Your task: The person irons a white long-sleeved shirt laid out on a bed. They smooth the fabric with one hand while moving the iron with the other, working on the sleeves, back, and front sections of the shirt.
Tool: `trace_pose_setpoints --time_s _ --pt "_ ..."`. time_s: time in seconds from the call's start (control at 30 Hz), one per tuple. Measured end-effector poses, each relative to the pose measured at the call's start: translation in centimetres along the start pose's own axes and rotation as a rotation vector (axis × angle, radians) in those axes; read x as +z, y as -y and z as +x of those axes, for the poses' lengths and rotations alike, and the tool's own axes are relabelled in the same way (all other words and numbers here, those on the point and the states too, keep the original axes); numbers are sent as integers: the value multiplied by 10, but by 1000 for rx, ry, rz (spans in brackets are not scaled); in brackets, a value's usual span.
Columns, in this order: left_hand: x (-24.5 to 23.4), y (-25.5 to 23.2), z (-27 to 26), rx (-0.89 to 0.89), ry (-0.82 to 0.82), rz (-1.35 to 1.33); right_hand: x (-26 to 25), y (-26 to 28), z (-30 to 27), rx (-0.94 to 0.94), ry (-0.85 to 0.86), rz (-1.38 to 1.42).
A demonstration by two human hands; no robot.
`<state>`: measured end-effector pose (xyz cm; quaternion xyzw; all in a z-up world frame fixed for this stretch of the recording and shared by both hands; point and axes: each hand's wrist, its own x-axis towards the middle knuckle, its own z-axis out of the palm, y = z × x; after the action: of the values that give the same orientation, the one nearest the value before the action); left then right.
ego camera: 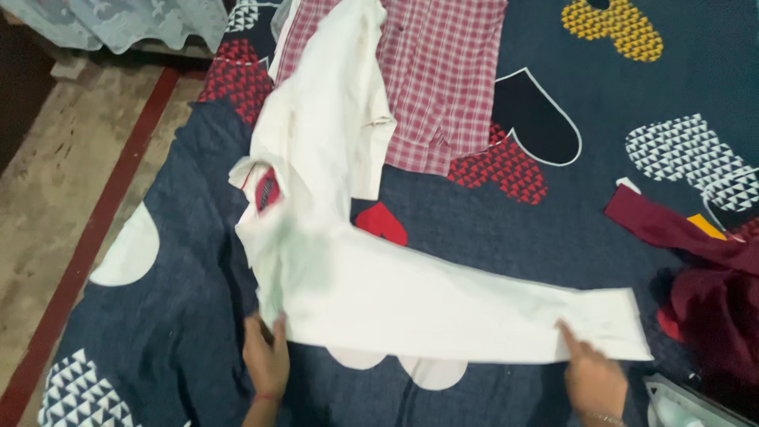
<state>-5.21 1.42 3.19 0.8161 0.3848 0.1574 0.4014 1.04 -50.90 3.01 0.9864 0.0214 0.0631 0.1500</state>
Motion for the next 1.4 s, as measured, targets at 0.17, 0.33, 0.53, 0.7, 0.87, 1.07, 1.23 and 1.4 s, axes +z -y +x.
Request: trace_pose_setpoints --time_s 0.17,0.33,0.53,0.7,0.87,1.07,1.23,1.4 --pt "6 38 2 69 71 63 31 9 -38 104 22 -226" --pt "-8 26 -8 35 147 299 26 4 -28 48 -30 212" --pt "-5 33 -25 478 -129 611 -3 42 -25 230 -169 606" --pt "74 -2 -21 780 333 199 -32 163 11 -320 40 697" --pt "111 -35 -13 966 475 344 -33 230 44 -486 155 481" --pt "45 -16 17 613 255 696 6 89 50 102 318 192" --pt "46 -14 15 652 251 663 22 54 46 151 328 328" --pt "56 -24 6 666 173 839 14 55 36 280 352 403"
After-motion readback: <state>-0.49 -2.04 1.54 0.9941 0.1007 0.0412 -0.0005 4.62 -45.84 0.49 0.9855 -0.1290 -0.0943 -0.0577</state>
